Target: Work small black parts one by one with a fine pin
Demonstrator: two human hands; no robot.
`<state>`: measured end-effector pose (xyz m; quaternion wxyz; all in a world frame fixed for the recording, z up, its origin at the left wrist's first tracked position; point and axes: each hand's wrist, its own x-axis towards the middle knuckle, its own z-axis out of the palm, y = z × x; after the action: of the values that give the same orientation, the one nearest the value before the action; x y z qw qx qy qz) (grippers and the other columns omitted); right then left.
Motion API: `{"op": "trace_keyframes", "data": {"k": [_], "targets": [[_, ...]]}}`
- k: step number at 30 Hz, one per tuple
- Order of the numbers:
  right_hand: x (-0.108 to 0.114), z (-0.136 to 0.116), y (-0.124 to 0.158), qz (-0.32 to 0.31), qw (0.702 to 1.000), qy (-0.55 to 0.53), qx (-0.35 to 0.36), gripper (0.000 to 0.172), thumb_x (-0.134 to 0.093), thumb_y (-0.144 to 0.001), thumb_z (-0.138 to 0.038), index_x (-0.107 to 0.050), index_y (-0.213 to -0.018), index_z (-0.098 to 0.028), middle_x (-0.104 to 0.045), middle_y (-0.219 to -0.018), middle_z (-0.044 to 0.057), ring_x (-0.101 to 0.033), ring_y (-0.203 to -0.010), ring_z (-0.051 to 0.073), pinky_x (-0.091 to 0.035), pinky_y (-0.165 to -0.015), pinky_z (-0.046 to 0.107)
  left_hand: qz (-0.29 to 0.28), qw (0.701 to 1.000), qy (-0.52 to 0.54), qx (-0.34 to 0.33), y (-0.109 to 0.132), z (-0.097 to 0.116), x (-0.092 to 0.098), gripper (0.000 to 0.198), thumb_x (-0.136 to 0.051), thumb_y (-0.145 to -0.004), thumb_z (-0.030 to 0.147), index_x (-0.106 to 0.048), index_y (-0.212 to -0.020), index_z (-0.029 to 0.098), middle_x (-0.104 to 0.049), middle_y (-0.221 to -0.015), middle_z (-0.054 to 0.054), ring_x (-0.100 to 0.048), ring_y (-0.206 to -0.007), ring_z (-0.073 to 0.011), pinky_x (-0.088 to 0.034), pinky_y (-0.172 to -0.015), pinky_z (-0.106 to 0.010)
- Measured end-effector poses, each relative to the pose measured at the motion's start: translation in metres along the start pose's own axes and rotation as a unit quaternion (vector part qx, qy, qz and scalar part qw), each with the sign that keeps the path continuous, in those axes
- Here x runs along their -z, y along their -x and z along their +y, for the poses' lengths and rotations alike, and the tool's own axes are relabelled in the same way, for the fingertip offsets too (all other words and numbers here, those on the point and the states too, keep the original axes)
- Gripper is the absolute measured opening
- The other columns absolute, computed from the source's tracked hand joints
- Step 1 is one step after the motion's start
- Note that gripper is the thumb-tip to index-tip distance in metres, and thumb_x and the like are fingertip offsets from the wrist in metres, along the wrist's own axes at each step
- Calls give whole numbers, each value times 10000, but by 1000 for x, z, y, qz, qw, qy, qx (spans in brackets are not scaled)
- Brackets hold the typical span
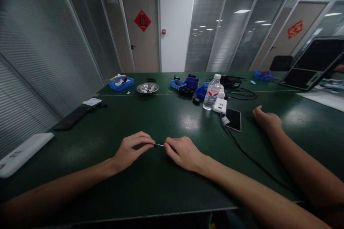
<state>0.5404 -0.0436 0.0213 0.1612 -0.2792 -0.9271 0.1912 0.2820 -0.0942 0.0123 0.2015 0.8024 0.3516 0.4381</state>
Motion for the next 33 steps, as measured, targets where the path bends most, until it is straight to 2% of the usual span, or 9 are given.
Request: {"op": "trace_keyframes", "data": {"k": [9,15,20,24,28,33], "targets": [[-2,-5,2,-4,999,-48,7,337,-353,-1093,-353,-563,-890,-186,-563,-720,-14,-518,-609,116,-370,-636,257,-28,999,19,2,0,-3,1,168,-675,-952,180,-757,-1098,197,-729,-1059,-59,-689,-999,-180,-568,-907,-333],[-3,-11,4,-13,991,-130,1,361,-329,-1104,-365,-580,-923,-180,-583,-774,-9,-548,-662,118,-407,-672,250,-8,998,48,-27,2,-4,1,164,-700,-934,168,-761,-1086,181,-744,-1055,-75,-705,-985,-185,-584,-885,-336],[-3,-14,5,-8,986,-165,2,389,-304,-1110,-392,-590,-946,-186,-555,-761,-19,-546,-673,119,-415,-683,252,2,998,66,-18,1,-2,1,160,-714,-924,174,-760,-1077,181,-745,-1041,-80,-710,-973,-191,-594,-872,-345],[-4,-13,4,-12,988,-156,-4,390,-295,-1111,-391,-593,-962,-190,-572,-765,-15,-557,-675,123,-416,-686,257,8,998,58,-18,0,-1,2,158,-713,-927,198,-754,-1078,176,-744,-1029,-83,-710,-961,-197,-596,-870,-353],[-3,-10,2,-4,996,-90,-10,353,-336,-1101,-381,-593,-959,-184,-584,-765,-4,-542,-656,126,-398,-661,262,4,1000,7,-11,0,1,1,179,-687,-947,210,-752,-1111,181,-733,-1047,-86,-698,-973,-198,-591,-869,-349],[-3,-9,3,-23,999,-41,11,326,-364,-1092,-361,-607,-969,-181,-612,-794,11,-552,-666,129,-394,-669,268,-59,998,-30,-21,1,0,-2,200,-650,-970,205,-743,-1146,181,-720,-1055,-76,-691,-975,-186,-582,-878,-323]]}}
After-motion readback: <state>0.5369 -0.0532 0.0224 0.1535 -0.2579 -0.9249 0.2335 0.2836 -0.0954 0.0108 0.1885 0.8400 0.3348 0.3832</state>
